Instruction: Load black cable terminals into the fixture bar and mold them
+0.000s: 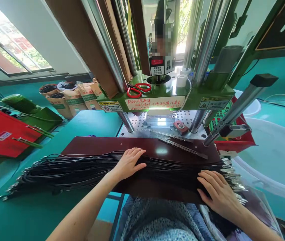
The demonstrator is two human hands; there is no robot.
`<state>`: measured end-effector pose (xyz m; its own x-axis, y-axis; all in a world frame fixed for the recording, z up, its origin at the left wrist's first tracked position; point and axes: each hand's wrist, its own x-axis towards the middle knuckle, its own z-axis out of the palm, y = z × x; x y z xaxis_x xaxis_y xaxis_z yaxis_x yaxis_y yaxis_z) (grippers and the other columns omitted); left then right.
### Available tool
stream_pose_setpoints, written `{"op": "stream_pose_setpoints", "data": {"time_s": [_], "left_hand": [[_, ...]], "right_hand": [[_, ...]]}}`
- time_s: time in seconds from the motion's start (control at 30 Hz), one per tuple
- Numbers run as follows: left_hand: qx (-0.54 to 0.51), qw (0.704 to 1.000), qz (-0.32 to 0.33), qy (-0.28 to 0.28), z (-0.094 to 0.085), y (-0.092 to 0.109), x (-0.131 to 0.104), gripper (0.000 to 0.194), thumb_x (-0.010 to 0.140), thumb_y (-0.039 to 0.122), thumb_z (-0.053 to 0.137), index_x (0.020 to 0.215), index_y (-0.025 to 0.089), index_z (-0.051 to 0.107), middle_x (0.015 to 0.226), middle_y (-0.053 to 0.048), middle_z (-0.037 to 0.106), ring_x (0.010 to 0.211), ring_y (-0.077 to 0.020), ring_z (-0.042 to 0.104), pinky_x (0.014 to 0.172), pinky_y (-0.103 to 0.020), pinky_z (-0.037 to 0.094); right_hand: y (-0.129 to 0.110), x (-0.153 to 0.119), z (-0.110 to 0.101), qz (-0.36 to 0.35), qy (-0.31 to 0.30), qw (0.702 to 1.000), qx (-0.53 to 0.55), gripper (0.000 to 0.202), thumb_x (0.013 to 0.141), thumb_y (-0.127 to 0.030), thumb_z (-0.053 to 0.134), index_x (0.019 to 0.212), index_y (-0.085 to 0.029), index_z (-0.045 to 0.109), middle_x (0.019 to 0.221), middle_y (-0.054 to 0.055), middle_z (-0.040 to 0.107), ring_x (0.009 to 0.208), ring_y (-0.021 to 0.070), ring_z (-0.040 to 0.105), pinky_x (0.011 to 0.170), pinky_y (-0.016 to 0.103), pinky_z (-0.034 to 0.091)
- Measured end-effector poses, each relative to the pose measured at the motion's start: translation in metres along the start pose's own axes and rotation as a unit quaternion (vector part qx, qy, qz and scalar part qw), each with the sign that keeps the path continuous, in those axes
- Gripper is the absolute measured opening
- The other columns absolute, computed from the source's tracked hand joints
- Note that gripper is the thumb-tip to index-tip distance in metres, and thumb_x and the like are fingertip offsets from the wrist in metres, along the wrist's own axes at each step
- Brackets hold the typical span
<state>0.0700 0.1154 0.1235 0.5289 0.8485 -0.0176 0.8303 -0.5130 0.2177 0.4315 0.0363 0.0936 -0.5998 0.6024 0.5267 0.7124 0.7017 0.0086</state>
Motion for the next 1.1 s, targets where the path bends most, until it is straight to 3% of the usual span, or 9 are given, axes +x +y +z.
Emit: {"op": "stream_pose_setpoints", "data": {"time_s": [0.17, 0.33, 0.43, 0.5, 0.6, 0.7, 0.97, 1.07, 1.1], "left_hand": [[-0.06, 0.993, 0.104, -0.013, 0.009, 0.054, 0.042, 0.041, 0.086, 0.047, 0.044, 0.116, 0.021, 0.05, 0.117, -0.006, 0.055, 0.111, -0.0202, 0.045, 0.095, -0.035, 0.037], [-0.035, 0.981, 0.186, -0.037, 0.017, 0.074, 0.066, 0.044, 0.083, 0.051, 0.045, 0.115, 0.021, 0.051, 0.107, -0.007, 0.054, 0.096, -0.0198, 0.051, 0.082, -0.033, 0.044], [-0.004, 0.978, 0.205, -0.039, 0.022, 0.073, 0.07, 0.049, 0.082, 0.056, 0.041, 0.112, 0.019, 0.053, 0.1, -0.007, 0.053, 0.09, -0.02, 0.052, 0.079, -0.033, 0.045], [0.015, 0.977, 0.209, -0.032, 0.025, 0.072, 0.071, 0.047, 0.084, 0.055, 0.038, 0.111, 0.019, 0.053, 0.097, -0.007, 0.053, 0.089, -0.0202, 0.053, 0.078, -0.033, 0.045], [0.036, 0.976, 0.214, -0.031, 0.025, 0.074, 0.072, 0.044, 0.086, 0.052, 0.036, 0.111, 0.019, 0.052, 0.097, -0.007, 0.053, 0.089, -0.0209, 0.054, 0.077, -0.033, 0.046], [0.05, 0.972, 0.228, -0.043, 0.022, 0.085, 0.076, 0.048, 0.084, 0.057, 0.037, 0.109, 0.019, 0.052, 0.098, -0.008, 0.053, 0.089, -0.0221, 0.055, 0.075, -0.034, 0.047], [0.068, 0.975, 0.206, -0.05, 0.027, 0.102, 0.093, 0.031, 0.091, 0.041, 0.033, 0.099, 0.017, 0.052, 0.092, -0.007, 0.056, 0.085, -0.0213, 0.06, 0.067, -0.031, 0.048], [0.076, 0.982, 0.167, -0.033, 0.03, 0.102, 0.094, 0.03, 0.092, 0.037, 0.03, 0.096, 0.017, 0.052, 0.09, -0.007, 0.057, 0.084, -0.0216, 0.061, 0.066, -0.032, 0.049], [0.077, 0.984, 0.155, -0.031, 0.03, 0.102, 0.094, 0.03, 0.092, 0.038, 0.03, 0.096, 0.017, 0.051, 0.09, -0.007, 0.058, 0.085, -0.0216, 0.061, 0.066, -0.032, 0.049]], "right_hand": [[-0.015, 0.039, 0.0, -0.003, -0.113, 0.993, 0.033, 0.056, 0.077, -0.027, 0.057, 0.128, -0.009, 0.042, 0.125, 0.015, 0.052, 0.117, 0.0284, 0.042, 0.102, 0.05, 0.028], [-0.042, 0.058, 0.017, 0.023, -0.126, 0.991, -0.039, 0.021, 0.075, -0.017, 0.057, 0.094, -0.009, 0.061, 0.106, 0.014, 0.058, 0.105, 0.0268, 0.048, 0.099, 0.042, 0.033], [-0.055, 0.047, 0.019, 0.043, -0.127, 0.986, -0.095, 0.02, 0.078, -0.01, 0.051, 0.096, -0.009, 0.061, 0.1, 0.013, 0.059, 0.095, 0.0244, 0.051, 0.087, 0.038, 0.04], [-0.057, 0.038, 0.012, 0.079, -0.134, 0.98, -0.12, 0.025, 0.079, -0.011, 0.052, 0.102, -0.011, 0.059, 0.101, 0.012, 0.059, 0.091, 0.0239, 0.051, 0.081, 0.037, 0.04], [-0.051, 0.029, -0.006, 0.158, -0.151, 0.963, -0.156, 0.029, 0.078, -0.027, 0.059, 0.103, -0.012, 0.058, 0.102, 0.013, 0.06, 0.094, 0.0272, 0.051, 0.08, 0.039, 0.038], [-0.043, 0.029, -0.026, 0.188, -0.193, 0.943, -0.193, 0.034, 0.074, -0.044, 0.064, 0.088, -0.013, 0.06, 0.084, 0.012, 0.061, 0.084, 0.0285, 0.054, 0.074, 0.04, 0.038], [-0.038, 0.043, -0.059, 0.247, -0.283, 0.893, -0.248, 0.042, 0.072, -0.054, 0.063, 0.058, -0.014, 0.061, 0.054, 0.013, 0.063, 0.054, 0.0268, 0.06, 0.068, 0.043, 0.038], [-0.047, 0.039, -0.055, 0.212, -0.219, 0.919, -0.25, 0.026, 0.075, -0.03, 0.066, 0.092, -0.011, 0.066, 0.092, 0.02, 0.067, 0.088, 0.0357, 0.061, 0.078, 0.05, 0.039], [-0.05, 0.035, -0.049, 0.179, -0.193, 0.937, -0.228, 0.034, 0.076, -0.022, 0.063, 0.108, -0.012, 0.061, 0.111, 0.019, 0.062, 0.103, 0.0359, 0.055, 0.085, 0.051, 0.037]]}}
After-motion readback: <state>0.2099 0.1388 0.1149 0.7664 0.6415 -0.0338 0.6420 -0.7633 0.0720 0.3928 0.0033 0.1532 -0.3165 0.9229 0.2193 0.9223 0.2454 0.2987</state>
